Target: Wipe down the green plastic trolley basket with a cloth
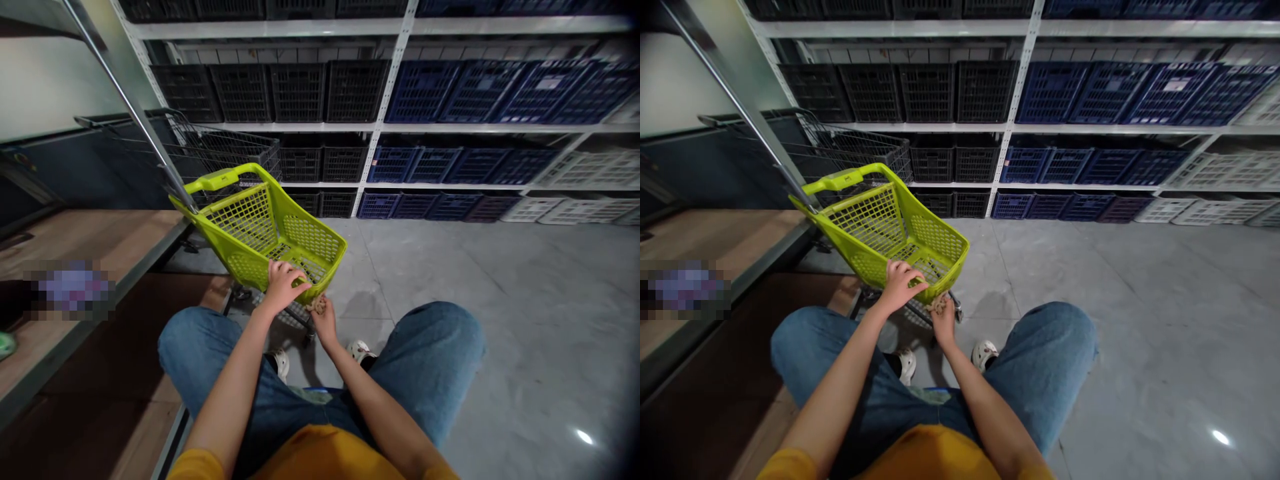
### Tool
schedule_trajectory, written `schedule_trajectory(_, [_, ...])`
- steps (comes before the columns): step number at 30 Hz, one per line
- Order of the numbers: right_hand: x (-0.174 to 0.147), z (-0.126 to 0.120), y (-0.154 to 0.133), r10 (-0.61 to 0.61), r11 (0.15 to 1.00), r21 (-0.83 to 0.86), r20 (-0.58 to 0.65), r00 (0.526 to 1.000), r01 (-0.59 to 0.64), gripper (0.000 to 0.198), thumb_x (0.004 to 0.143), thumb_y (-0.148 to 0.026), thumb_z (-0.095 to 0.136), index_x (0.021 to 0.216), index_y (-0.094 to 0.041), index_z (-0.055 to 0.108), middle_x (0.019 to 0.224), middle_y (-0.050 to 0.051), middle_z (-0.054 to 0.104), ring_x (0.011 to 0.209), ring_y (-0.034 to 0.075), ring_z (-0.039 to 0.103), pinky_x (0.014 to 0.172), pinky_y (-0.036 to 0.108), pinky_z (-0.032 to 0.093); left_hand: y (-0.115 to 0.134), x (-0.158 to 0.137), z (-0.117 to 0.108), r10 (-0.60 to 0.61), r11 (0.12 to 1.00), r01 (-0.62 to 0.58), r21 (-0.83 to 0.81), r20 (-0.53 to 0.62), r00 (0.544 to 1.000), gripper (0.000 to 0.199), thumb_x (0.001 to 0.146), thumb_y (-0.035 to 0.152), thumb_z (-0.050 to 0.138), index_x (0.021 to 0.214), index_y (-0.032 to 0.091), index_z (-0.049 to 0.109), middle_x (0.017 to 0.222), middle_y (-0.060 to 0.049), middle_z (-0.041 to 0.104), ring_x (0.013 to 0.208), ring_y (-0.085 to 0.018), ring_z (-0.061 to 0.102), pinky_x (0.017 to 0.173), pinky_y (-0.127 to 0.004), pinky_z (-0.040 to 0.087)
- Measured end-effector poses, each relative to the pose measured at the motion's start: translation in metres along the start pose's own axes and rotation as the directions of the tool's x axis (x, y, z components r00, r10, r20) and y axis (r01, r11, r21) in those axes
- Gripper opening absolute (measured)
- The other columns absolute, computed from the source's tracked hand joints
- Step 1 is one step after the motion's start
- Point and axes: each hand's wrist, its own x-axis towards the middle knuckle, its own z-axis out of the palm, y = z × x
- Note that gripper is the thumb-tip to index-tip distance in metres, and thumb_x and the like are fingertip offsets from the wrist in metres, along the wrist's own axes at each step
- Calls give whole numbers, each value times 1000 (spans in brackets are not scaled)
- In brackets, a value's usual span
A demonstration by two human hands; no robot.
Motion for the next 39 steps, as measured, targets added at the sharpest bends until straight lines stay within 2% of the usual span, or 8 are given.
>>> schedule_trajectory(6, [13, -15, -25, -260, 952, -172, -24, 965, 252, 27, 79, -22, 58, 106, -23, 57, 108, 6, 54, 105, 21, 51, 95, 39, 42, 13, 7, 7, -19, 1000, 19, 19, -4, 1000, 24, 78, 53, 68, 90, 32, 72, 95, -3, 56, 113, -27, 41, 117, -55, 7])
schedule_trajectory(8, [16, -17, -19, -317, 932, -188, -5, 949, 310, 27, 79, -18, 55, 105, -22, 56, 110, 7, 52, 109, 22, 48, 98, 40, 40, 20, 13, 13, -29, 999, 29, 27, -25, 999, 25, 78, 54, 68, 89, 32, 72, 95, -4, 56, 112, -28, 41, 116, -56, 8])
schedule_trajectory(14, [13, -14, 33, -162, 961, -228, 2, 987, 158, 12, 77, -16, 49, 87, -20, 54, 92, 4, 53, 93, 20, 49, 86, 36, 43, 34, 23, 24, -29, 999, 30, 26, -52, 998, 26, 78, 54, 68, 92, 33, 72, 97, -5, 59, 112, -29, 43, 116, -57, 10])
schedule_trajectory(22, [40, -22, -11, -293, 941, -212, -129, 947, 262, 18, 79, -20, 55, 97, -21, 56, 99, 5, 57, 97, 20, 50, 88, 35, 42, 34, 25, 26, -35, 998, 38, 47, -65, 997, 20, 80, 49, 67, 92, 33, 71, 98, -4, 59, 113, -29, 43, 117, -57, 10])
schedule_trajectory(26, [29, -17, 19, -103, 982, -165, -47, 994, 94, 5, 74, -20, 52, 79, -21, 53, 82, 2, 57, 83, 19, 52, 79, 32, 44, 33, 23, 25, -39, 999, 41, 36, -65, 997, 22, 79, 51, 67, 90, 33, 71, 97, -5, 58, 113, -30, 41, 116, -58, 9])
schedule_trajectory(29, [31, -20, 35, 22, 989, -142, -103, 994, -37, 20, 70, -21, 53, 90, -20, 56, 88, 4, 60, 87, 19, 54, 82, 34, 46, 29, 18, 20, -21, 999, 23, 28, -53, 998, 23, 79, 52, 67, 90, 31, 71, 96, -5, 57, 114, -30, 40, 115, -58, 9])
schedule_trajectory(34, [53, -32, -5, -71, 997, 1, -203, 977, 73, 49, 75, -16, 49, 123, -21, 47, 118, 8, 59, 106, 18, 57, 98, 38, 44, 20, 8, 9, 35, 999, -35, 2, 16, 999, 34, 74, 60, 69, 92, 31, 70, 99, -5, 54, 113, -29, 40, 114, -58, 9])
schedule_trajectory(39, [33, -32, -32, -221, 973, -111, -214, 952, 201, 36, 77, -16, 52, 113, -21, 55, 116, 9, 58, 111, 20, 54, 102, 41, 42, 16, 6, 8, 59, 998, -58, -29, 59, 996, 34, 73, 59, 70, 93, 31, 70, 98, -4, 53, 112, -28, 39, 113, -57, 9])
